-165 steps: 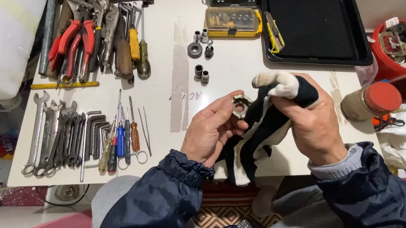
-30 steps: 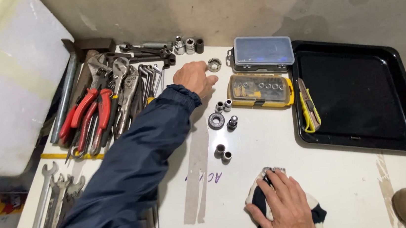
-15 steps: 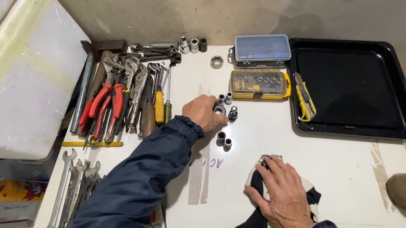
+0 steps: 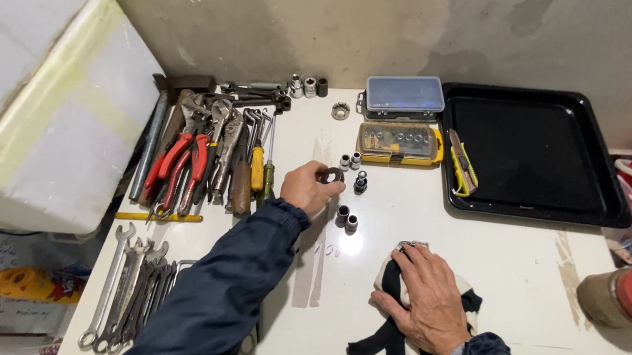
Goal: The person sits at a low table and wipes small metal parts with a cloth. They pick up each part, wipe it thoroughly, and place it back on the table among other tools.
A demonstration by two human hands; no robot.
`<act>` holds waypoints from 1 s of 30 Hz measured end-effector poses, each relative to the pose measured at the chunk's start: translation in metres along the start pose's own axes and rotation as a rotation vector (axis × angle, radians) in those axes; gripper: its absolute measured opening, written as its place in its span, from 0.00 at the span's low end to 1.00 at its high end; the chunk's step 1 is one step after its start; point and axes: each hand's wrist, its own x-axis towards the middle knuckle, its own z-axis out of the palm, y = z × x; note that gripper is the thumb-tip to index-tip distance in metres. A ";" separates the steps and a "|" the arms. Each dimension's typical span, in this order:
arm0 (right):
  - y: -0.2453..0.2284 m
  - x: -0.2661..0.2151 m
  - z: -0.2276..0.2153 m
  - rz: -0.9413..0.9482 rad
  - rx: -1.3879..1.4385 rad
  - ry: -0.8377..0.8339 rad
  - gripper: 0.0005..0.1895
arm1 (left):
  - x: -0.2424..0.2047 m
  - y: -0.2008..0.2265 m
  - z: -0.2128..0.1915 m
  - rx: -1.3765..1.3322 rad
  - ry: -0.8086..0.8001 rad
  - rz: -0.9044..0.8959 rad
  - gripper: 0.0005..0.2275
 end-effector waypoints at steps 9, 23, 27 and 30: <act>0.033 -0.002 0.021 0.063 0.194 -0.109 0.25 | -0.192 0.087 -0.063 -1.044 -0.078 -0.306 0.23; -0.074 0.019 -0.125 0.703 1.509 0.007 0.16 | -0.235 0.059 0.008 -1.221 0.027 0.020 0.30; -0.111 0.022 -0.152 0.429 1.455 0.003 0.14 | -0.240 0.067 0.023 -1.039 0.045 0.062 0.31; -0.092 0.018 -0.139 0.543 1.426 0.046 0.10 | -0.235 0.059 0.036 -1.140 -0.018 0.117 0.31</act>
